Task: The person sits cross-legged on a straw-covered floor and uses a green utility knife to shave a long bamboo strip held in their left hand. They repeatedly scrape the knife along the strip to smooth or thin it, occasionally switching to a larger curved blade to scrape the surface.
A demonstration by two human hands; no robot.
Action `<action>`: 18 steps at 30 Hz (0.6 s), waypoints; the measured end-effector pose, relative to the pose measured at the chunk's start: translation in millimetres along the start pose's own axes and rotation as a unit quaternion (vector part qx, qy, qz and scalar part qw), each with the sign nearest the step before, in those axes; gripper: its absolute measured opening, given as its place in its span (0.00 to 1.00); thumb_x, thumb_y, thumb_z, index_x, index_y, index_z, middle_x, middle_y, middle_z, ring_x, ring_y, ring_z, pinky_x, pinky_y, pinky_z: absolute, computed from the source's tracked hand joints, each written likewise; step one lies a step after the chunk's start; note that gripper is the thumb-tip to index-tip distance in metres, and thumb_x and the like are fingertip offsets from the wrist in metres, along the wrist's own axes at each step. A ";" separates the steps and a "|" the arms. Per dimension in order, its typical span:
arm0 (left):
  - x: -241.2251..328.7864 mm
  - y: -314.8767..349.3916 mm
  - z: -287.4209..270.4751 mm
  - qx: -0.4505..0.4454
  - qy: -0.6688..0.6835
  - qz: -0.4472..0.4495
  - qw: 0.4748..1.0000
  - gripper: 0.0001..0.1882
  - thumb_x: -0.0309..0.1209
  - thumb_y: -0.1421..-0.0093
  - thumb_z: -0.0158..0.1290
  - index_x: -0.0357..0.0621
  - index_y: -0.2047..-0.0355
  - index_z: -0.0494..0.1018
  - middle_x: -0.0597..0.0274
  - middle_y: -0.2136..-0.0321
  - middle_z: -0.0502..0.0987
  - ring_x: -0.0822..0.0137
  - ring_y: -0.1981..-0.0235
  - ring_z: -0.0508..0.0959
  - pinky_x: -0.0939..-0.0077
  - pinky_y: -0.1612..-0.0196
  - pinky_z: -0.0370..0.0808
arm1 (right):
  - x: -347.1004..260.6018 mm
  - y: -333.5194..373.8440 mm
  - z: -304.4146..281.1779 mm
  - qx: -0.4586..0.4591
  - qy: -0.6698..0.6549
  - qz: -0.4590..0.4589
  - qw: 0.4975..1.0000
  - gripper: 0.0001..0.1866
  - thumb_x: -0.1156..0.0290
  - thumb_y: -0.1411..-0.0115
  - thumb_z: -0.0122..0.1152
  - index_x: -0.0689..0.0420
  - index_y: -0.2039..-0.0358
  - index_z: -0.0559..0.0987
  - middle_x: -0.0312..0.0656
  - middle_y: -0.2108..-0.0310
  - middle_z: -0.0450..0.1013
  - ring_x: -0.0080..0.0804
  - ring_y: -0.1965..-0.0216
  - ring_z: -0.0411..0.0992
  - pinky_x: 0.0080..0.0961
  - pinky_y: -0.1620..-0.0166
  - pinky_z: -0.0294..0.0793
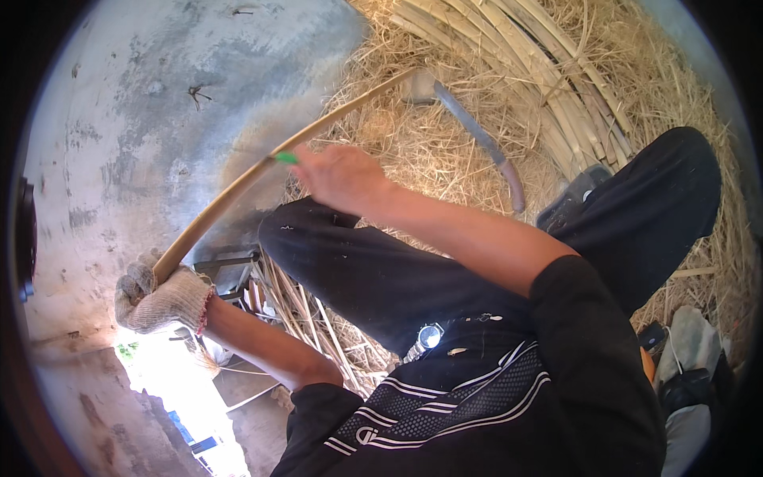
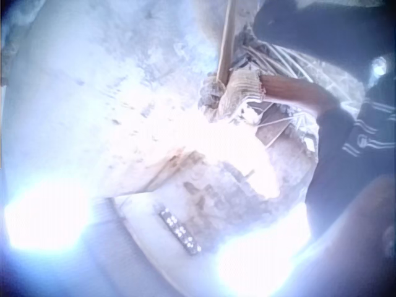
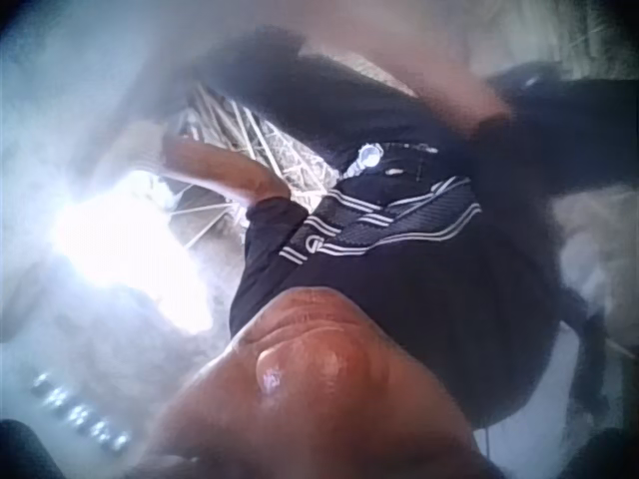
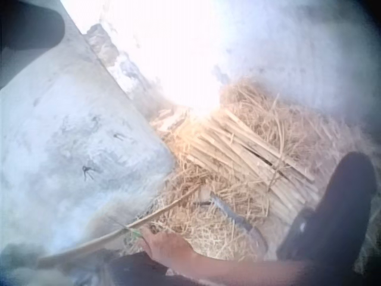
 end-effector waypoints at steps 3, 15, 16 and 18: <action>-6.7 4.1 9.7 0.028 -0.019 -0.016 0.999 0.14 0.36 0.49 0.39 0.55 0.90 0.53 0.72 0.93 0.51 0.74 0.93 0.54 0.78 0.85 0.56 | 105.6 -20.1 5.4 0.133 0.085 0.114 0.981 0.20 0.56 0.29 0.36 0.58 0.53 0.71 0.48 0.78 0.73 0.39 0.77 0.75 0.38 0.73 0.77; -14.0 -4.4 3.4 0.062 -0.016 -0.017 0.998 0.12 0.33 0.52 0.42 0.53 0.91 0.56 0.72 0.92 0.56 0.74 0.92 0.57 0.78 0.85 0.57 | 139.1 -33.9 35.6 0.108 0.126 0.144 0.976 0.14 0.63 0.32 0.44 0.62 0.59 0.71 0.45 0.75 0.75 0.37 0.73 0.77 0.32 0.76 0.76; -10.5 -4.7 3.7 0.030 -0.011 -0.022 0.999 0.12 0.33 0.53 0.42 0.53 0.91 0.56 0.72 0.92 0.56 0.73 0.92 0.57 0.78 0.85 0.57 | 145.1 -30.2 19.8 0.075 0.070 0.178 0.979 0.13 0.65 0.32 0.45 0.62 0.59 0.71 0.45 0.73 0.75 0.36 0.71 0.77 0.31 0.75 0.77; -7.9 -2.3 4.6 0.032 0.020 -0.032 0.999 0.13 0.32 0.53 0.42 0.54 0.91 0.55 0.73 0.92 0.55 0.74 0.91 0.56 0.78 0.85 0.54 | 136.5 -45.0 22.2 0.062 0.122 0.163 0.977 0.13 0.65 0.32 0.45 0.62 0.61 0.72 0.46 0.72 0.75 0.37 0.71 0.78 0.32 0.74 0.77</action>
Point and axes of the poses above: each hand's wrist, its own y-axis away from the middle knuckle, its own z-axis out of the palm, x = y × z, the point moved 7 cm from there along -y, towards the middle knuckle
